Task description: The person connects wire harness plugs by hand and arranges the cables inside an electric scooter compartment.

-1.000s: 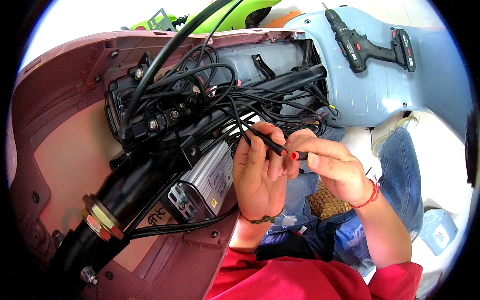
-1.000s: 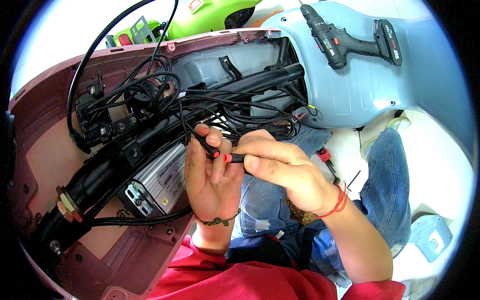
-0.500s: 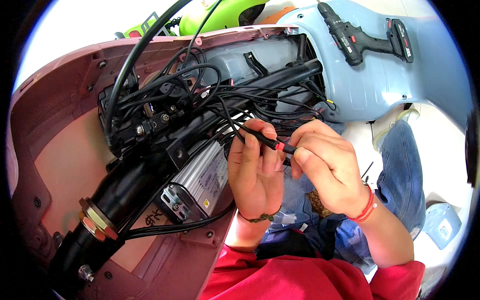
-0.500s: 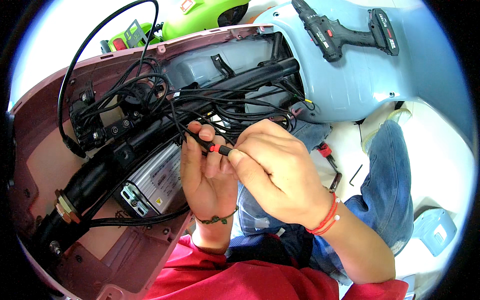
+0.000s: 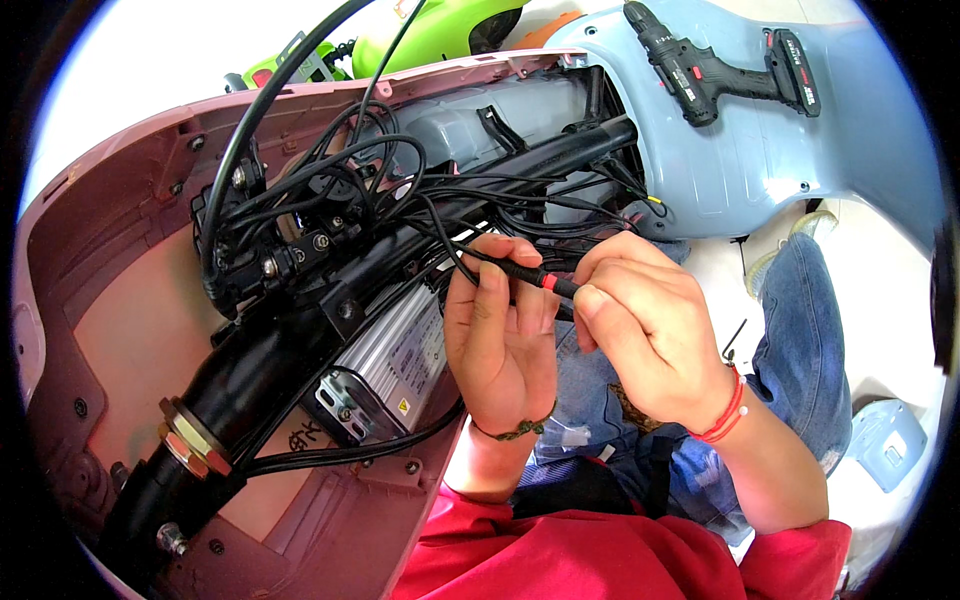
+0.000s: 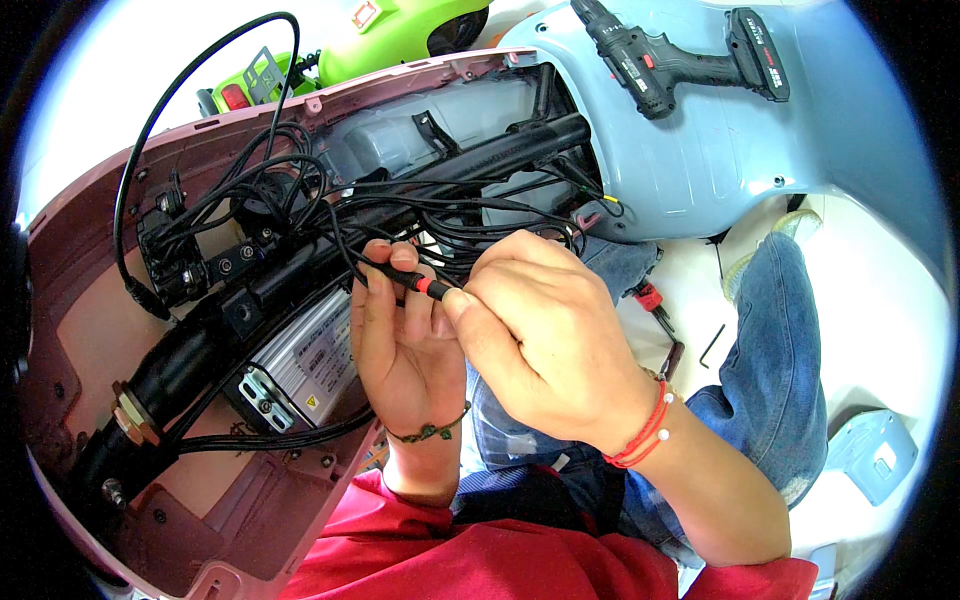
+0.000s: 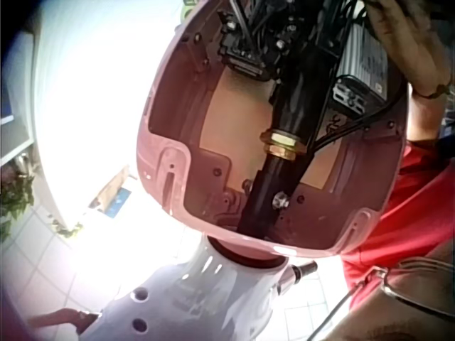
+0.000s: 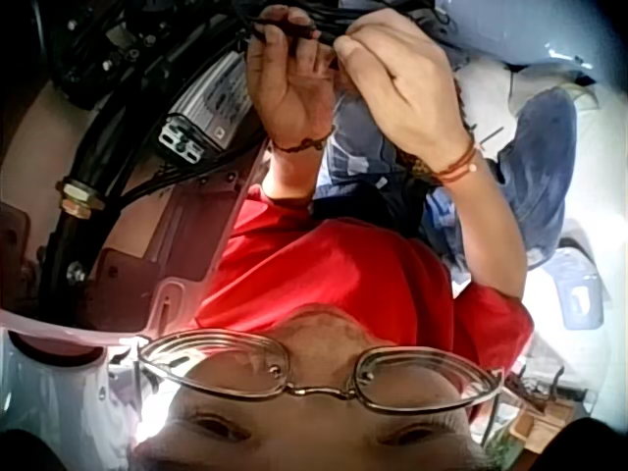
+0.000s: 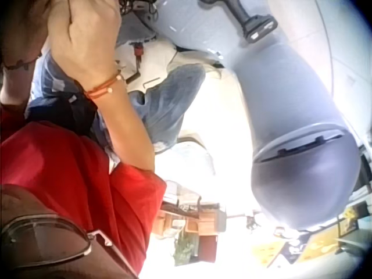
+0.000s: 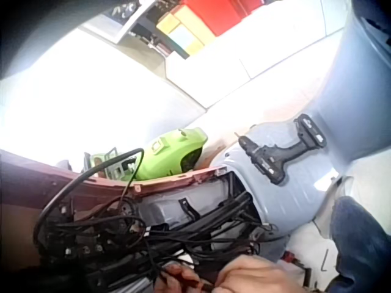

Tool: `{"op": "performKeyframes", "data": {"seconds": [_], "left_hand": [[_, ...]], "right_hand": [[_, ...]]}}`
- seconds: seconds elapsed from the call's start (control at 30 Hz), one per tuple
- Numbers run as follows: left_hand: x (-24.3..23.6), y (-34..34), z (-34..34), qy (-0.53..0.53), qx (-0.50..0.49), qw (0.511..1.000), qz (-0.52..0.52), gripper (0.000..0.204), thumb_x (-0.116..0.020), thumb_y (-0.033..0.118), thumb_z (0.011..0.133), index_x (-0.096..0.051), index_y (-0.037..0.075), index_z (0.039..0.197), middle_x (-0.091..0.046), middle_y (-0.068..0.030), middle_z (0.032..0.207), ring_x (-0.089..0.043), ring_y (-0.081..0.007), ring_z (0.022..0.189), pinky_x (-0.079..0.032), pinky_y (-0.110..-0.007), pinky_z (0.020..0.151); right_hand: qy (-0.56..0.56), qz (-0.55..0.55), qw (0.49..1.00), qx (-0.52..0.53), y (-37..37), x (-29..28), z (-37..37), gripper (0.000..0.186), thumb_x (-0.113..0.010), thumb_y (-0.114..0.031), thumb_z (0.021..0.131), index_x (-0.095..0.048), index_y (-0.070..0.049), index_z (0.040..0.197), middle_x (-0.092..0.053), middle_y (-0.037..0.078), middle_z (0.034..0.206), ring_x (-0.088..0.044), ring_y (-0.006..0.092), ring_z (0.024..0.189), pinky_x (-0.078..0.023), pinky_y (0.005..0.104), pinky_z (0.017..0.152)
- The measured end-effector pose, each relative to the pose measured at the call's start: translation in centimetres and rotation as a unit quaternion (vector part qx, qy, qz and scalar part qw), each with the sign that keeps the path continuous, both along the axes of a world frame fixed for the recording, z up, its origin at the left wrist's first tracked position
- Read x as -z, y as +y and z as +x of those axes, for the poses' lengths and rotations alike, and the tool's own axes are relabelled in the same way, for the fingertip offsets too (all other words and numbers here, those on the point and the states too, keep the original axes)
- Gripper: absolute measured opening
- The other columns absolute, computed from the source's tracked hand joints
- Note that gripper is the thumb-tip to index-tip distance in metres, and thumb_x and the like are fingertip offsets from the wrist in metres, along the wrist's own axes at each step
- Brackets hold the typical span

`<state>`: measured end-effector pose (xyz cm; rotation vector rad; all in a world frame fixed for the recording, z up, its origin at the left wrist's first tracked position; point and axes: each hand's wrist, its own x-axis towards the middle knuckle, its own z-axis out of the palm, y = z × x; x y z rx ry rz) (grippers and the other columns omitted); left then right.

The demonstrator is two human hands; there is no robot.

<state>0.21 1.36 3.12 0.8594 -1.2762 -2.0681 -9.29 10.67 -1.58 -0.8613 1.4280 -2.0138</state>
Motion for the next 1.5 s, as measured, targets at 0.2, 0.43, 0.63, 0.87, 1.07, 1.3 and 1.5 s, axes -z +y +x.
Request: {"op": "performKeyframes", "data": {"seconds": [0.2, 0.43, 0.63, 0.87, 1.07, 1.3, 1.5], "left_hand": [[0.0, -0.1, -0.2, -0.001, 0.003, 1.0, -0.006, 0.022, -0.043, 0.016, 0.102, -0.051, 0.002, 0.117, -0.058, -0.0081, 0.108, -0.039, -0.0047, 0.065, -0.037, -0.023, 0.066], [0.1, 0.3, 0.0, -0.027, -0.04, 0.999, 0.021, 0.02, -0.044, 0.019, 0.101, -0.052, 0.002, 0.109, -0.056, -0.0063, 0.099, -0.04, -0.0084, 0.065, -0.036, -0.025, 0.064], [0.6, 0.3, 1.2, -0.025, -0.042, 0.997, 0.051, 0.019, -0.045, 0.024, 0.099, -0.051, 0.006, 0.097, -0.052, -0.0036, 0.083, -0.041, -0.0115, 0.061, -0.034, -0.027, 0.062], [1.1, 0.2, 1.9, -0.045, -0.037, 0.998, 0.029, 0.022, -0.04, 0.024, 0.101, -0.051, 0.007, 0.095, -0.052, -0.0026, 0.079, -0.04, -0.01, 0.059, -0.034, -0.027, 0.062], [1.8, 0.3, 1.2, -0.023, -0.011, 1.0, 0.018, 0.024, -0.038, 0.027, 0.102, -0.051, 0.007, 0.097, -0.053, -0.004, 0.079, -0.041, -0.011, 0.058, -0.034, -0.028, 0.062], [2.7, 0.6, 0.2, -0.039, -0.052, 0.998, -0.019, 0.02, -0.047, 0.024, 0.099, -0.051, 0.004, 0.098, -0.051, -0.0103, 0.09, -0.046, -0.0157, 0.071, -0.038, -0.03, 0.062], [3.4, 0.3, -0.6, -0.099, -0.053, 0.989, -0.099, 0.022, -0.04, 0.026, 0.1, -0.051, 0.007, 0.1, -0.048, -0.0145, 0.123, -0.05, -0.0213, 0.101, -0.045, -0.035, 0.073]], "right_hand": [[-0.031, 0.005, 0.999, -0.004, 0.0, 0.0, 0.1, 0.022, -0.052, -0.005, 0.088, -0.055, 0.001, 0.067, -0.055, 0.011, 0.065, -0.055, 0.0289, 0.073, -0.044, 0.0375, 0.065], [-0.045, 0.018, 0.999, 0.008, 0.3, 0.0, 0.1, 0.017, -0.057, -0.004, 0.085, -0.055, 0.002, 0.069, -0.055, 0.015, 0.068, -0.054, 0.0323, 0.067, -0.044, 0.0387, 0.063], [-0.383, 0.06, 0.914, 0.123, -0.3, 0.7, -2.2, 0.036, -0.044, -0.032, 0.1, -0.06, -0.002, 0.089, -0.055, 0.002, 0.072, -0.052, 0.01, 0.072, -0.041, 0.0239, 0.071], [-0.433, -0.071, 0.887, 0.145, 1.2, 0.7, -4.8, 0.033, -0.043, -0.028, 0.101, -0.059, 0.002, 0.099, -0.055, 0.004, 0.074, -0.057, 0.0147, 0.081, -0.043, 0.0264, 0.079], [-0.488, -0.059, 0.86, 0.137, -0.9, 1.0, -2.9, 0.032, -0.044, -0.03, 0.102, -0.056, -0.001, 0.093, -0.052, 0.003, 0.073, -0.055, 0.0134, 0.077, -0.047, 0.0268, 0.073], [-0.547, -0.048, 0.833, 0.063, -3.1, 0.5, -2.0, 0.033, -0.042, -0.03, 0.103, -0.055, -0.003, 0.09, -0.047, 0.001, 0.069, -0.051, 0.0115, 0.07, -0.046, 0.0267, 0.066], [-0.57, -0.05, 0.799, 0.188, -1.2, 0.7, -5.5, 0.026, -0.045, -0.029, 0.102, -0.056, -0.006, 0.096, -0.036, -0.005, 0.065, -0.047, 0.0111, 0.074, -0.035, 0.0232, 0.063]]}}
